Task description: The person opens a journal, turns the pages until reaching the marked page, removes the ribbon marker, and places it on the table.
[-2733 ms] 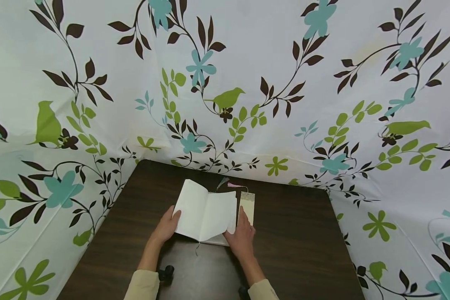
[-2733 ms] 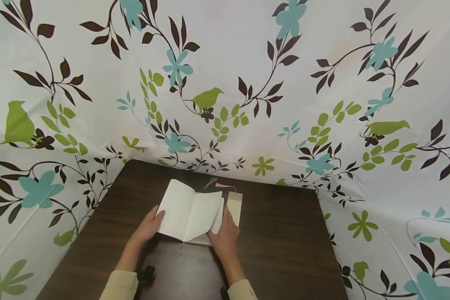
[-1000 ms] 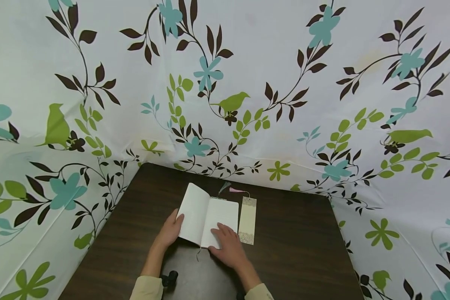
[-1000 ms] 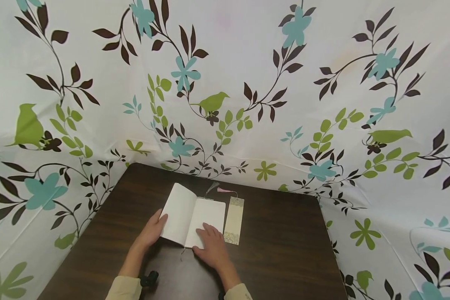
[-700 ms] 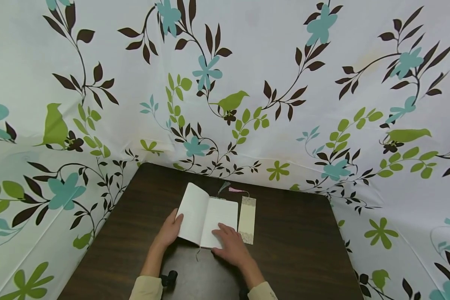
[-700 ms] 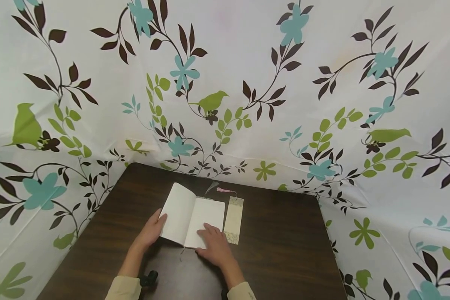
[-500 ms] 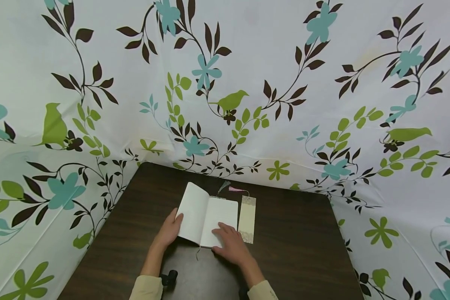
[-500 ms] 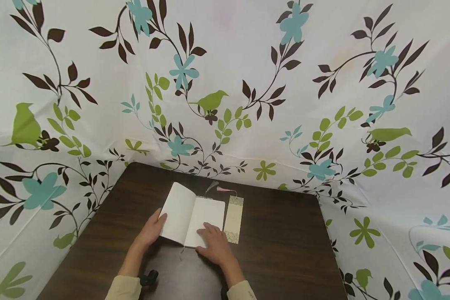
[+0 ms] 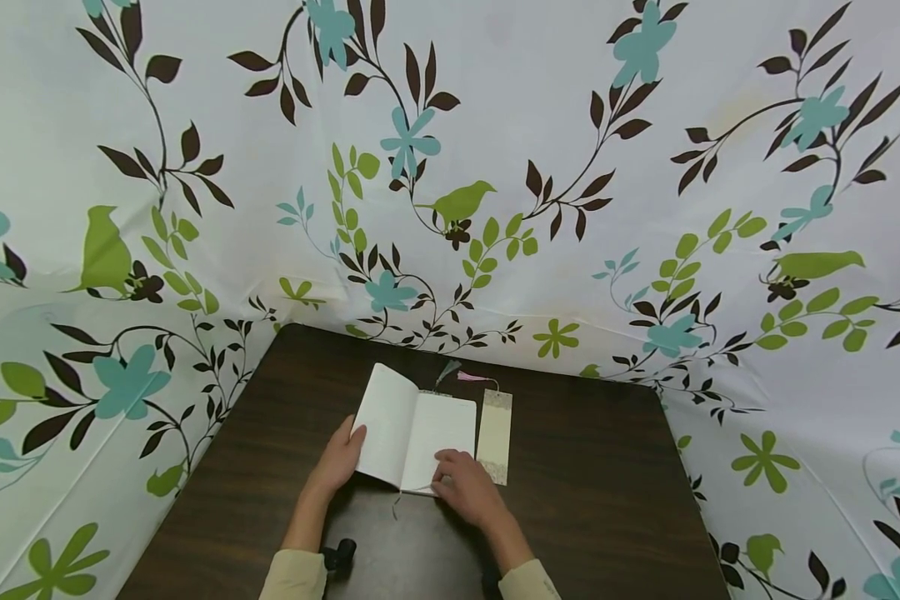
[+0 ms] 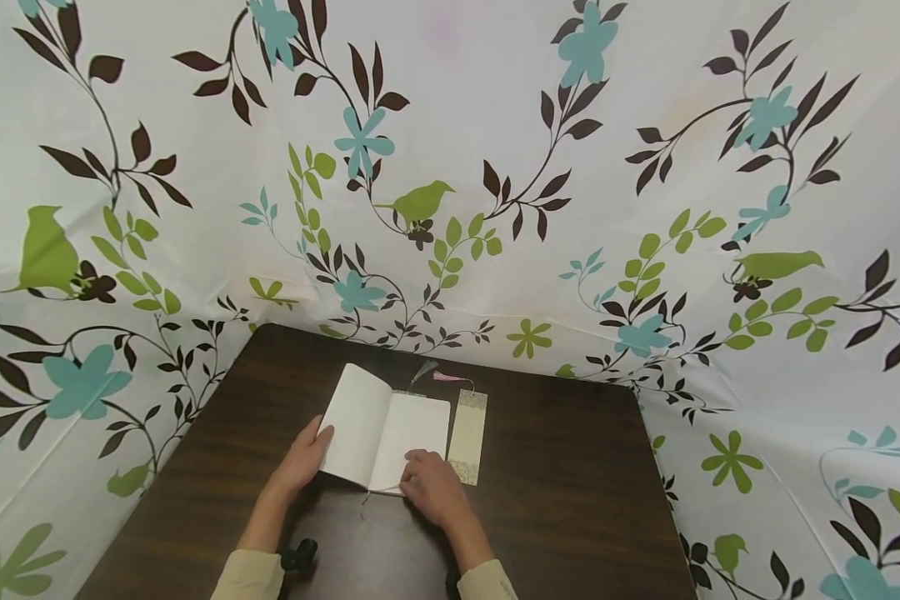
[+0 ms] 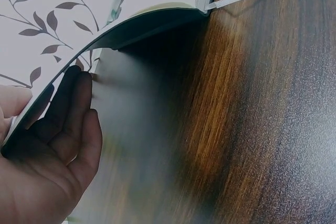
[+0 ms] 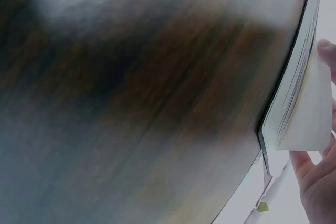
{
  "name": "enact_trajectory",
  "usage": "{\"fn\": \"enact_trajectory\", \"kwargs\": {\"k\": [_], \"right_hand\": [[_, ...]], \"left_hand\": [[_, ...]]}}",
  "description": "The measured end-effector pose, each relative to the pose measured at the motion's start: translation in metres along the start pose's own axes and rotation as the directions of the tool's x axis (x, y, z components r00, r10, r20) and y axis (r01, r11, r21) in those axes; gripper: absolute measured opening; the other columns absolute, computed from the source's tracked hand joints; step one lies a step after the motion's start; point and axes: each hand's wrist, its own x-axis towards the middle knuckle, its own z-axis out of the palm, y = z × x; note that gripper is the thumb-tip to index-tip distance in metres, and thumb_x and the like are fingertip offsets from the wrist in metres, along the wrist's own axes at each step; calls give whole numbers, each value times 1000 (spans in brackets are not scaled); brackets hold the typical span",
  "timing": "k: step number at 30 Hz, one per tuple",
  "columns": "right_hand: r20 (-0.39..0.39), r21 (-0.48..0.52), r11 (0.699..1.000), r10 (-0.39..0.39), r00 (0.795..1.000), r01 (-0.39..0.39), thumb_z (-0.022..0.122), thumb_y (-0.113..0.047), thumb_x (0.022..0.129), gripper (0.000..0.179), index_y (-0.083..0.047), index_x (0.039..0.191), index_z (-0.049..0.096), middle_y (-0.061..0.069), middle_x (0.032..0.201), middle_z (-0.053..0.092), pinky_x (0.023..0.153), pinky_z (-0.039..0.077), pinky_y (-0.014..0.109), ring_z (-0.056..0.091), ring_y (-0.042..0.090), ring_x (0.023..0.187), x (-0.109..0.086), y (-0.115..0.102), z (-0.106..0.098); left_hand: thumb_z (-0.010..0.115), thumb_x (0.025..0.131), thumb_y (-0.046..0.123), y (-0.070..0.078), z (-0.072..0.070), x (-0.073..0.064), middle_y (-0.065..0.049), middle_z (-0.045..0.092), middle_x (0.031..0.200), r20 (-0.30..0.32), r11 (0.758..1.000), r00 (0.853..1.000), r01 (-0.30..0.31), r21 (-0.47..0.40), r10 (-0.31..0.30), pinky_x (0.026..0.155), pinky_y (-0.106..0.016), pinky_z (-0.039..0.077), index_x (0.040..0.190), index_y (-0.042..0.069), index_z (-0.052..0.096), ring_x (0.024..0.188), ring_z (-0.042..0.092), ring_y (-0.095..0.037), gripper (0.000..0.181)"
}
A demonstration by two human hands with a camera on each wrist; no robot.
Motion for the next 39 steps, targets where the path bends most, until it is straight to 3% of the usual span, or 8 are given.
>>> {"fn": "enact_trajectory", "kwargs": {"k": [11,16,19,23,26,31,35,39], "right_hand": [[-89,-87,995,-51,995,44,82,-17,97,15,-22,90,70,-4,115,73,87,57,38,69,17,104,-7,-4,1],[-159,-90,996,8,987,-23,82,-11,93,19,-21,108,74,-1,123,72,93,53,50,67,23,115,-14,-1,5],[-228,-45,992,107,968,-120,84,-7,86,40,-20,122,73,6,141,67,102,48,60,61,32,132,-20,2,6],[-335,104,970,244,910,-221,87,-3,84,60,-15,139,66,16,156,55,109,45,65,53,41,142,-21,5,6],[-347,329,906,377,859,-265,86,-9,91,68,-9,151,55,19,161,48,114,42,65,48,43,147,-16,5,4],[-247,617,719,561,790,-318,80,-26,100,74,-5,160,43,22,163,42,113,44,65,48,45,145,-8,1,7],[-198,636,726,482,853,-263,74,-22,105,57,-4,155,53,24,160,45,116,38,70,44,47,148,-2,-5,9],[-177,614,763,384,906,-203,68,-19,108,42,-11,149,62,17,152,57,119,36,68,46,42,147,5,-16,10]], "left_hand": [[35,119,26,2,-1,0,-31,43,164,23,1000,1000,16,-21,-16,126,-64,30,166,-6,27,153,40,-46,57],[36,119,27,3,-1,-1,-32,40,166,29,999,999,26,-22,-25,127,-64,29,166,-7,26,155,38,-47,59],[36,119,27,3,0,-2,-31,41,165,36,999,999,20,-28,-19,126,-64,30,167,-6,26,153,40,-47,59],[35,119,27,2,-1,-1,-31,37,168,46,1000,999,17,-24,-16,126,-65,29,167,-5,23,156,37,-47,59],[33,119,28,1,-1,1,-31,30,172,51,999,998,31,-22,-30,129,-66,24,168,-6,18,160,29,-48,61],[31,120,33,0,-2,2,-33,8,176,55,998,996,66,12,-66,132,-66,11,168,-12,7,165,6,-49,70],[35,119,32,0,0,0,-36,37,166,13,996,1000,17,84,-18,123,-67,31,168,-3,16,155,37,-49,63],[45,118,30,-1,4,0,-28,71,124,-57,985,996,-54,166,64,98,-54,52,170,16,18,111,70,-37,60]]}}
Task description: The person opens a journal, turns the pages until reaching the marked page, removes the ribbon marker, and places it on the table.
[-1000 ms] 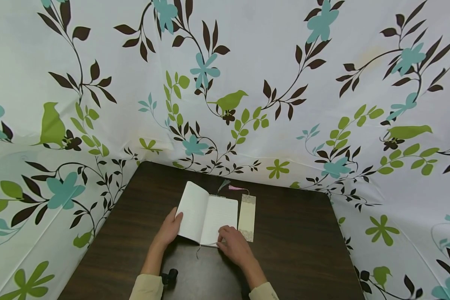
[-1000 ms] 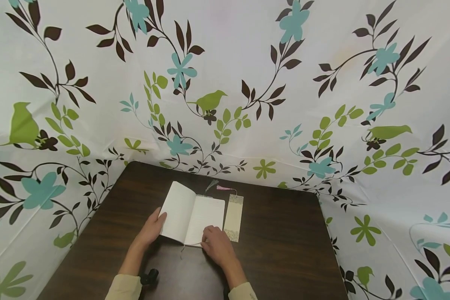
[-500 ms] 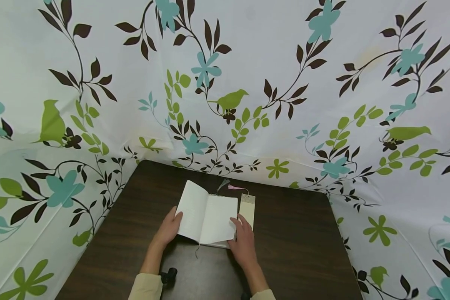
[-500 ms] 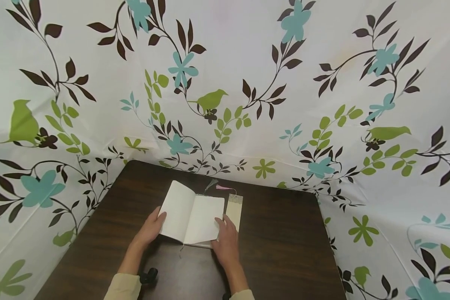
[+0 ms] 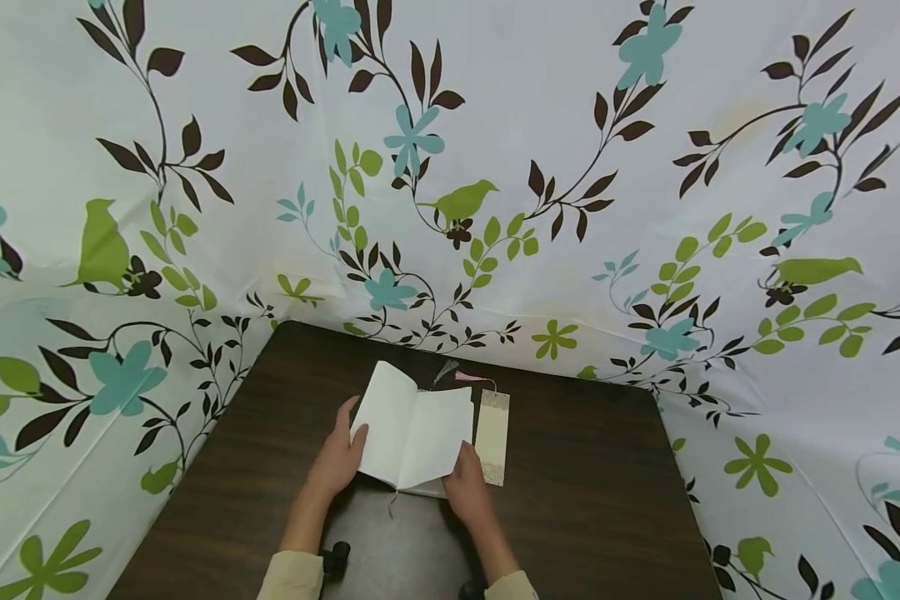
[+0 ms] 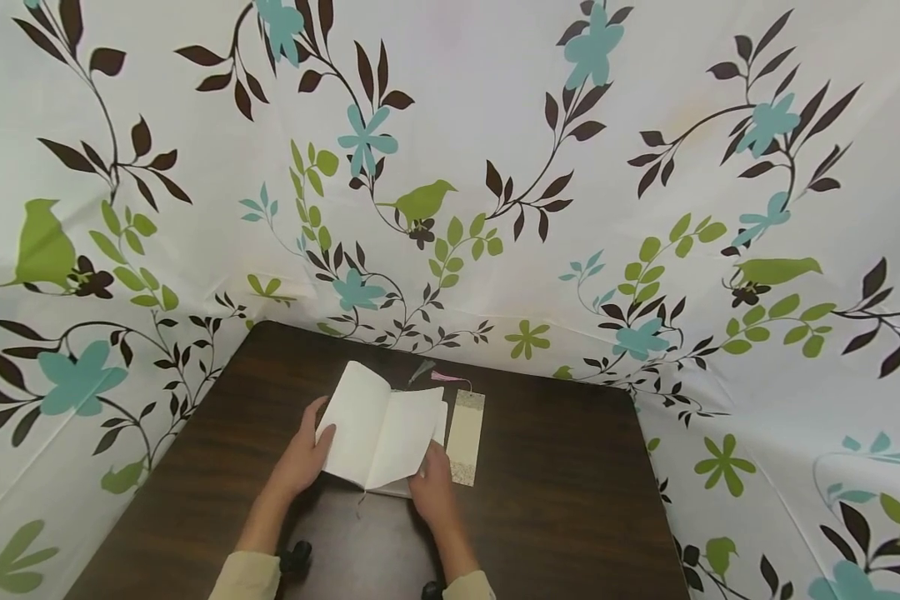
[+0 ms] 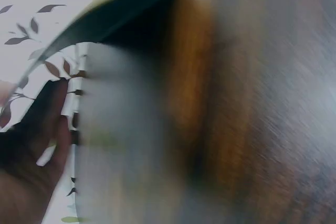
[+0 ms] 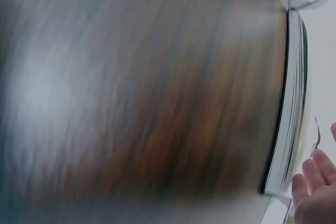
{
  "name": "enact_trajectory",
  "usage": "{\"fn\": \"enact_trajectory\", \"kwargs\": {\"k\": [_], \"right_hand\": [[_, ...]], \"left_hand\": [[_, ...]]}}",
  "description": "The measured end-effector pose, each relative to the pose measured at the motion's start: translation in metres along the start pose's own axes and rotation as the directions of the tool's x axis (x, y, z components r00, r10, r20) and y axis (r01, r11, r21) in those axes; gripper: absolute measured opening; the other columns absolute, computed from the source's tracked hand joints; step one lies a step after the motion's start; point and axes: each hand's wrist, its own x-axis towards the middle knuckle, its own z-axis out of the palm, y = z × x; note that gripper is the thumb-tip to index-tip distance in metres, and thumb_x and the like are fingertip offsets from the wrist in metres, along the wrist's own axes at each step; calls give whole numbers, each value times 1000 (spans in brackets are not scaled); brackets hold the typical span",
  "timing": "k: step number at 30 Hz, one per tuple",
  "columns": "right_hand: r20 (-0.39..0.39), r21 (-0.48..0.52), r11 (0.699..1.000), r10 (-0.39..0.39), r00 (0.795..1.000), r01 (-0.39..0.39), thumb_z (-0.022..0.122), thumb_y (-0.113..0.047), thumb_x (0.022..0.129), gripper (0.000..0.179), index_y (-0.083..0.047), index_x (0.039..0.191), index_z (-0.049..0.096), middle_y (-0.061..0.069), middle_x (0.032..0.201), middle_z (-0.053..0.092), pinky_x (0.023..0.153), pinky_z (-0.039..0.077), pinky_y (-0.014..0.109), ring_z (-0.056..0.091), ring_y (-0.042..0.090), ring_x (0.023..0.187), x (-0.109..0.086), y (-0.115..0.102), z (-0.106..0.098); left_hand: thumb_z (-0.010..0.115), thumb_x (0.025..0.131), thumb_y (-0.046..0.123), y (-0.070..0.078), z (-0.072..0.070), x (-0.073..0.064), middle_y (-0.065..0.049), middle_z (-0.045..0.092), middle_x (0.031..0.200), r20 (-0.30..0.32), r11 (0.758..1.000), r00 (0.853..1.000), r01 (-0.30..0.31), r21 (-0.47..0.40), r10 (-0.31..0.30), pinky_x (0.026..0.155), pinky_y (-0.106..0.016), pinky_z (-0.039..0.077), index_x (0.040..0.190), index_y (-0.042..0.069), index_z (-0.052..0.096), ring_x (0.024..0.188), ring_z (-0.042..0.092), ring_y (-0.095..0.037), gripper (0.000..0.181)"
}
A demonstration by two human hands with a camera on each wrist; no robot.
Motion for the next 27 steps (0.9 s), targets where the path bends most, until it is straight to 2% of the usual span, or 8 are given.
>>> {"fn": "enact_trajectory", "kwargs": {"k": [2,5,9,15,18,21,24,27], "right_hand": [[37,9,1000,2,999,-2,65,-21,109,41,-13,149,61,13,149,60,119,38,64,49,38,145,0,-5,6],[101,40,999,27,995,-31,63,-26,110,43,-14,152,58,13,154,56,121,38,62,48,37,148,-3,-14,17],[162,-22,1000,12,987,-9,62,-29,111,44,-15,153,58,13,159,54,121,39,62,47,38,152,-6,-23,30],[214,-143,982,-87,973,119,63,-27,110,41,-18,150,62,13,157,57,117,45,58,52,38,146,-11,-27,42],[240,-161,975,-110,965,151,63,-28,110,39,-19,148,64,13,159,56,116,46,57,52,39,146,-12,-28,44],[268,-184,969,-110,957,163,62,-29,110,37,-21,146,66,9,161,56,117,46,57,52,36,147,-13,-27,44],[287,-227,956,-115,951,184,61,-30,111,35,-22,145,67,4,161,56,118,45,55,53,32,147,-14,-28,43],[279,-315,919,-148,949,236,62,-30,110,35,-20,143,67,4,158,59,116,47,54,56,30,145,-15,-27,41]], "left_hand": [[47,117,27,-1,3,0,-23,73,123,-30,999,999,-37,17,37,95,-51,53,169,21,25,108,70,-30,56],[45,118,21,-4,6,0,-18,69,140,-59,997,995,-82,16,82,102,-52,51,156,17,49,125,66,-31,39],[36,120,34,-5,7,1,-10,67,146,-70,997,995,-77,-8,76,109,-54,47,135,16,66,136,61,-30,38],[17,115,62,-2,4,-2,-18,60,153,-19,996,1000,23,-89,-25,116,-58,41,151,7,56,139,56,-36,76],[18,115,63,-1,2,-3,-22,51,161,-6,992,998,69,-107,-70,122,-61,34,158,3,48,148,47,-40,79],[32,117,54,1,1,-2,-21,57,155,-25,996,997,66,-60,-67,115,-58,43,150,6,55,140,53,-38,62],[44,117,42,1,2,1,-16,69,125,-60,999,997,49,-18,-50,93,-46,50,129,10,63,109,63,-29,39],[50,116,35,0,4,3,-11,69,103,-87,999,995,36,-19,-37,80,-37,48,121,12,64,89,62,-21,28]]}}
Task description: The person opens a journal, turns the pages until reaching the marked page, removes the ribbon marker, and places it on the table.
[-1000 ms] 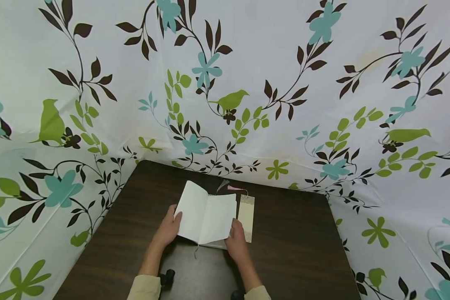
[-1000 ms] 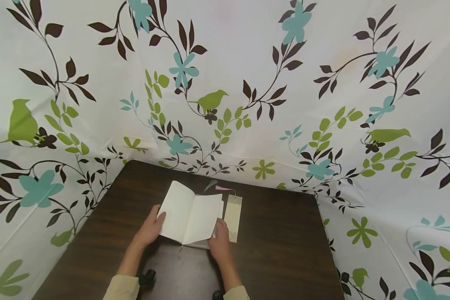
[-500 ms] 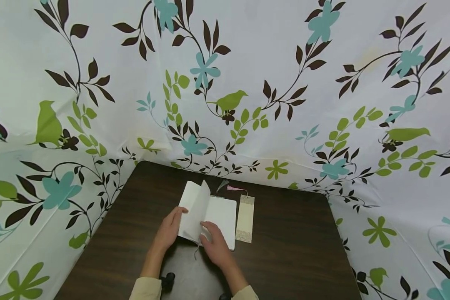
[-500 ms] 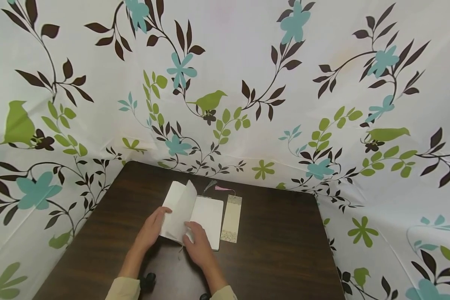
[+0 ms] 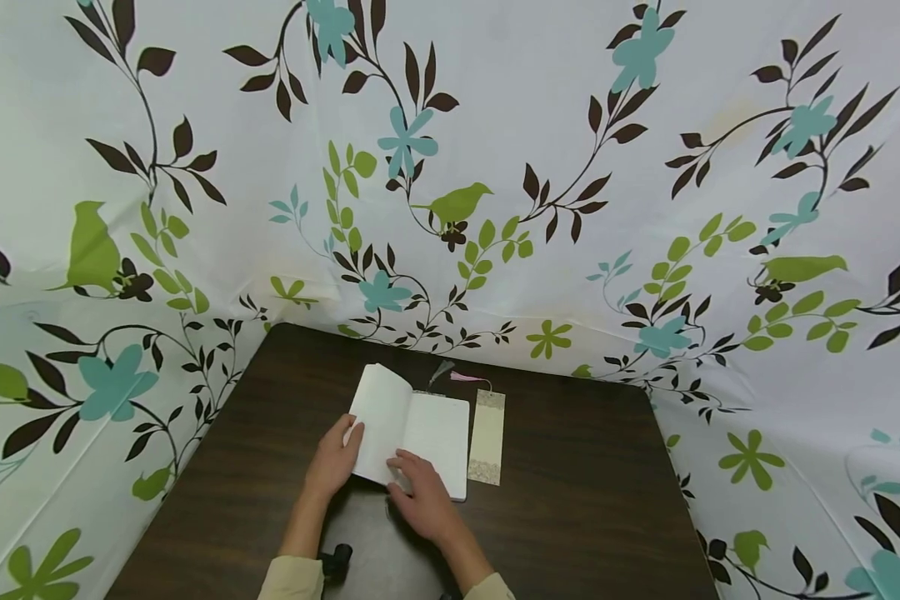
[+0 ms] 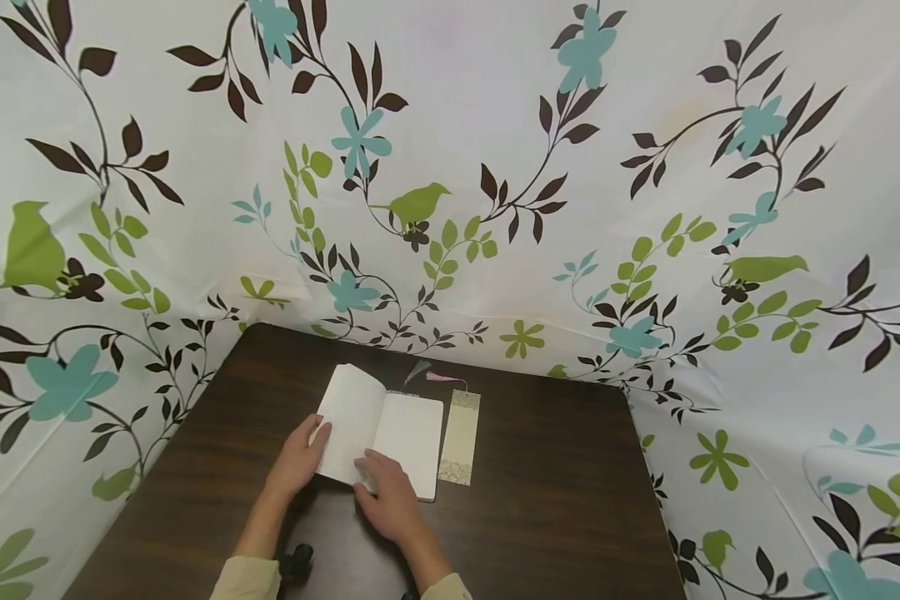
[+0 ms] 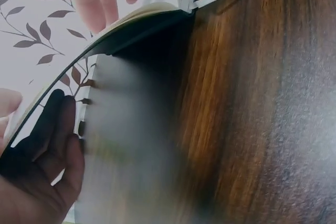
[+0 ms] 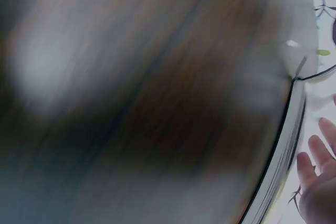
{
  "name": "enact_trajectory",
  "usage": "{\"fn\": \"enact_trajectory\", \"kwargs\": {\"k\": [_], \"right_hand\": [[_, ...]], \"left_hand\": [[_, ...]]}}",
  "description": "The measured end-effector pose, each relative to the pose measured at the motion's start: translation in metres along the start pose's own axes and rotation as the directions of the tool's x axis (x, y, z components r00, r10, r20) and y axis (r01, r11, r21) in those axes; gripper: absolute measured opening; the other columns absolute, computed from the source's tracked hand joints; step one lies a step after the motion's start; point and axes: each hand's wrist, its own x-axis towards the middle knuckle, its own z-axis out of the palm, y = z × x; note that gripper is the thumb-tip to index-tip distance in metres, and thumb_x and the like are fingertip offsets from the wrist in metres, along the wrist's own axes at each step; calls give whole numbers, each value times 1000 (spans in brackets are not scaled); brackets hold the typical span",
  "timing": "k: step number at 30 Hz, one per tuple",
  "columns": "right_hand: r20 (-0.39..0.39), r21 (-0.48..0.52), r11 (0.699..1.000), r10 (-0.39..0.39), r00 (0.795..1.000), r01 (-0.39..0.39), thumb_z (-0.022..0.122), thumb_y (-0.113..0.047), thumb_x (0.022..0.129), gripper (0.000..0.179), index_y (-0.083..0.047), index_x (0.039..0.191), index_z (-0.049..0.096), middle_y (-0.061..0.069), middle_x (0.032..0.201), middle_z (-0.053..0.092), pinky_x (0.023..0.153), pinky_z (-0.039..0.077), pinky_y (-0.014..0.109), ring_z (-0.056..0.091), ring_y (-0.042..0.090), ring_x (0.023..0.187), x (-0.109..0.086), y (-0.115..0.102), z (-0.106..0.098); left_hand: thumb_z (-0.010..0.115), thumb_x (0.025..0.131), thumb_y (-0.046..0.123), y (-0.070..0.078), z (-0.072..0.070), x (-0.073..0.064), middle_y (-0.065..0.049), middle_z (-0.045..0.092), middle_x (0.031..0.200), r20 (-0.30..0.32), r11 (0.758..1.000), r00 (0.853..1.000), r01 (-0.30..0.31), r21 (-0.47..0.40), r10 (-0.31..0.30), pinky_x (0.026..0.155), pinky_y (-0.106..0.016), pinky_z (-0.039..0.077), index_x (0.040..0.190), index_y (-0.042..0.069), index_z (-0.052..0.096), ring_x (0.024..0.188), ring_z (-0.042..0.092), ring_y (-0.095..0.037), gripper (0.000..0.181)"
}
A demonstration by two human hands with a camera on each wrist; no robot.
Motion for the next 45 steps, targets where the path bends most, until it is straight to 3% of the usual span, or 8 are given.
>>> {"fn": "enact_trajectory", "kwargs": {"k": [4,9,13,18,28,34,40,45], "right_hand": [[-10,-196,980,-27,1000,24,65,-31,107,38,-18,143,68,9,155,62,113,51,51,58,29,143,-5,3,-4],[65,-367,930,25,998,1,68,-37,104,48,-22,149,64,10,160,57,114,50,51,55,31,147,-10,11,-10],[91,-418,909,55,994,-13,71,-43,102,56,-24,153,60,10,164,53,114,50,53,53,33,148,-10,20,-16],[62,-410,911,73,995,-42,80,-46,96,64,-21,151,61,12,163,53,113,50,55,54,35,146,-8,29,-23],[82,-373,926,94,992,-57,83,-51,92,69,-26,152,62,10,165,51,107,50,61,56,36,141,-2,40,-36],[113,-327,942,111,987,-68,81,-50,95,62,-30,151,63,9,167,48,110,46,64,52,37,145,-1,43,-40],[145,-293,954,105,984,-59,78,-48,98,56,-32,150,63,10,169,46,111,44,65,50,38,146,-1,44,-42],[99,-282,959,-5,995,33,75,-30,101,28,-27,129,78,6,152,64,105,51,59,61,32,135,-2,47,-44]], "left_hand": [[53,115,32,-2,1,-2,-14,71,105,-18,999,1000,-21,24,21,78,-39,49,126,9,65,88,63,-23,28],[55,115,28,-6,2,-5,-21,64,149,-42,996,998,-52,75,55,106,-59,51,146,8,60,132,64,-41,37],[53,115,25,-8,2,-5,-19,54,161,-38,996,996,-79,43,81,116,-63,44,159,15,50,146,54,-41,45],[49,116,21,-9,1,-4,-14,45,169,13,996,996,-91,-1,91,119,-62,41,168,25,36,152,49,-38,54],[42,118,18,-8,-3,-1,-14,34,175,77,994,991,-107,-8,108,126,-63,32,172,25,25,160,36,-37,58],[42,118,17,-8,-3,-1,-16,35,174,90,993,989,-114,-24,116,122,-63,36,173,24,19,155,43,-40,60],[42,118,20,-7,-5,-2,-15,31,176,96,993,988,-117,-22,119,125,-64,32,174,23,17,158,38,-39,61],[41,119,21,-7,-6,-2,-18,28,177,105,995,990,-96,-16,97,129,-63,27,175,16,12,161,33,-39,63]]}}
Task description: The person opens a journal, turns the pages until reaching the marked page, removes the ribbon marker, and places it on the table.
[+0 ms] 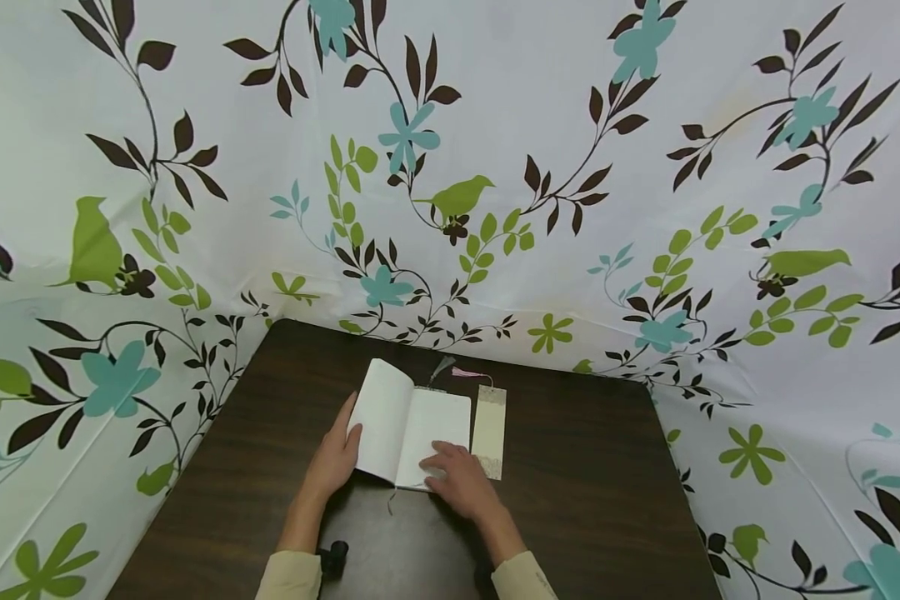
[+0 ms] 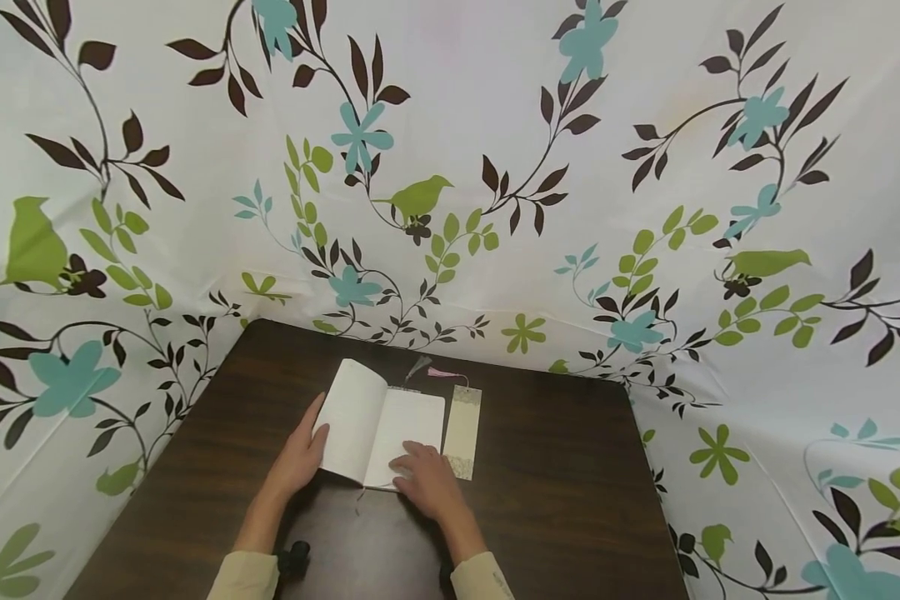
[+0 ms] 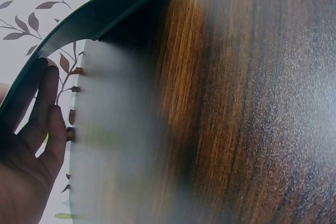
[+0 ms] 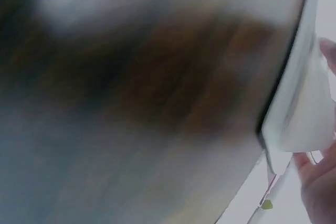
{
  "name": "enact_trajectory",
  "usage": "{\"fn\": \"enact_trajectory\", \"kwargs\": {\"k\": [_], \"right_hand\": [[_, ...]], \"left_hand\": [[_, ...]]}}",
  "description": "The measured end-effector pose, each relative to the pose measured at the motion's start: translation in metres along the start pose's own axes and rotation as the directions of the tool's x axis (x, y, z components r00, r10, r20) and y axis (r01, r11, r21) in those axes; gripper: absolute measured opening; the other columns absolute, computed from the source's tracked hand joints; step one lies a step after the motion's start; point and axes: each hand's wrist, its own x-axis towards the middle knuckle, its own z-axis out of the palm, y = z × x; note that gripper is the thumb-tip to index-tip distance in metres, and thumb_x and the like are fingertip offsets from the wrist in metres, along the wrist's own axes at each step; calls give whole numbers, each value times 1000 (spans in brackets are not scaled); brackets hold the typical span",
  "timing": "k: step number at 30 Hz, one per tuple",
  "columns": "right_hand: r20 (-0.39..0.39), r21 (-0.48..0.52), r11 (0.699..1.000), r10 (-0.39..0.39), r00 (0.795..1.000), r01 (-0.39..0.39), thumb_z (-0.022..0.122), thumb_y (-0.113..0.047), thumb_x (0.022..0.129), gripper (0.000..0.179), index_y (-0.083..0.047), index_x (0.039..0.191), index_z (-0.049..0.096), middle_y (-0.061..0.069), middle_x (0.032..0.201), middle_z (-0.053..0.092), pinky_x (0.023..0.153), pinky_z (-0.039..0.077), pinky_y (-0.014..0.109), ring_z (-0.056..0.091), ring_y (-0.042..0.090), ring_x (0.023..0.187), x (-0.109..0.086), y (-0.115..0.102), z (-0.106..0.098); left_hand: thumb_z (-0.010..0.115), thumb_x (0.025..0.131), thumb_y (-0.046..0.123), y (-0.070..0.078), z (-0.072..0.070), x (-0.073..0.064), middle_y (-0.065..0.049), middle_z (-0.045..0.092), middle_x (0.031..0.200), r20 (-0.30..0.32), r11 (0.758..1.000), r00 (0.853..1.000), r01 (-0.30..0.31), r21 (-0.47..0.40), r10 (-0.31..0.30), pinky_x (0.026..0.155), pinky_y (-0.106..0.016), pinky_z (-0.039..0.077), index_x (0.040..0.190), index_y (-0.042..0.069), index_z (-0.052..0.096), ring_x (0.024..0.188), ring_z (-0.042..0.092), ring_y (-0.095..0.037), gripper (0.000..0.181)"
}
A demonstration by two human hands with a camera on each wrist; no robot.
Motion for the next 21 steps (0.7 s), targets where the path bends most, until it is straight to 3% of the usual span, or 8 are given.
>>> {"fn": "enact_trajectory", "kwargs": {"k": [3,6,16,21], "right_hand": [[-58,-34,997,-69,996,67,75,-23,100,17,-25,115,82,1,136,73,100,54,54,68,26,124,0,3,1],[-78,-75,993,-94,993,88,76,-24,100,14,-26,112,82,-4,131,75,99,54,51,68,22,122,-3,5,5],[-137,-148,983,-131,982,110,80,-23,97,15,-27,112,80,-8,128,75,101,50,50,65,17,125,-12,4,9],[-245,-213,974,-130,961,77,81,-20,94,28,-27,121,76,-2,138,70,104,48,51,62,21,131,-14,5,10]], "left_hand": [[40,119,21,1,0,0,-18,28,177,4,1000,1000,10,-3,-10,130,-62,26,175,16,11,161,32,-39,64],[40,119,21,2,1,-1,-18,28,177,7,1000,1000,17,0,-17,129,-63,26,175,18,11,161,32,-39,64],[40,119,20,0,2,0,-18,28,177,3,1000,1000,5,-1,-5,130,-62,26,175,18,11,162,31,-38,63],[40,119,20,-1,2,0,-18,30,176,0,1000,1000,-2,1,2,129,-62,27,175,17,12,161,33,-39,63]]}}
